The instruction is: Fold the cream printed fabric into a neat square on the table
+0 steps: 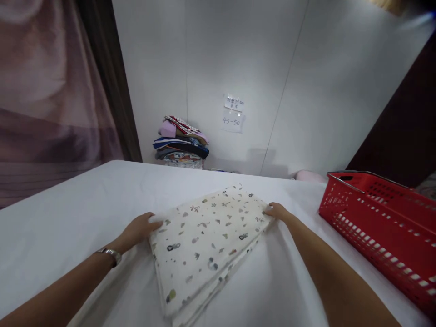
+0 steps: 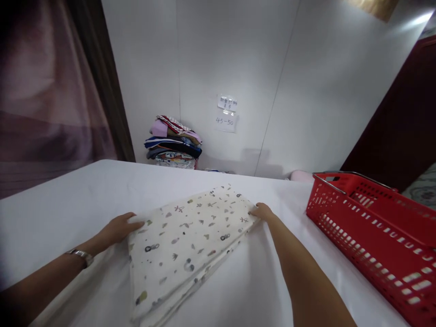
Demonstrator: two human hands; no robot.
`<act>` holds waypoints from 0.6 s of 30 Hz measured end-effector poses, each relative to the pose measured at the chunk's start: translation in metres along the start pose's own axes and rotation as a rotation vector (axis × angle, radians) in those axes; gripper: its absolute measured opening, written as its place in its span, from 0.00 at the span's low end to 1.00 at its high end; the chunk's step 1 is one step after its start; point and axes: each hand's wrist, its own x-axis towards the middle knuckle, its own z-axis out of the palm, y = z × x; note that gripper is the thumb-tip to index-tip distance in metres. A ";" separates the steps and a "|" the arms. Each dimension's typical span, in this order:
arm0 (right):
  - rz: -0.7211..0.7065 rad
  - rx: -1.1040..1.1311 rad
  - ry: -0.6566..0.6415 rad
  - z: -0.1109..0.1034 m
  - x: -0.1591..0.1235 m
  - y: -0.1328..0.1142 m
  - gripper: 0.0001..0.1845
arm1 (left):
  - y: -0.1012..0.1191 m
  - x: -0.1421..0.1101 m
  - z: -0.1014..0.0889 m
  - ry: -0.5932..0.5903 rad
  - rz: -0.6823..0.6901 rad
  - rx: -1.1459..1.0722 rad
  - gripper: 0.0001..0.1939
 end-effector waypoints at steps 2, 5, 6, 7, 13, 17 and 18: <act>0.029 0.020 -0.068 -0.006 -0.005 0.005 0.23 | 0.002 0.015 -0.005 -0.040 0.026 0.037 0.19; 0.053 0.085 -0.134 -0.010 -0.031 0.020 0.19 | 0.017 0.052 -0.017 -0.010 0.065 0.109 0.18; 0.053 0.112 -0.147 -0.009 -0.044 0.026 0.19 | 0.024 0.065 -0.019 0.021 0.087 0.113 0.19; 0.051 0.141 -0.157 -0.008 -0.058 0.032 0.19 | 0.031 0.077 -0.019 0.042 0.105 0.108 0.19; 0.039 0.056 -0.005 0.009 -0.116 0.063 0.20 | 0.047 0.085 0.006 -0.052 0.043 0.059 0.29; -0.027 -0.035 0.114 0.010 -0.124 0.072 0.29 | 0.030 0.039 0.001 0.006 0.033 -0.034 0.27; -0.034 -0.058 0.123 0.011 -0.125 0.073 0.31 | 0.025 0.024 -0.004 0.018 0.026 -0.074 0.26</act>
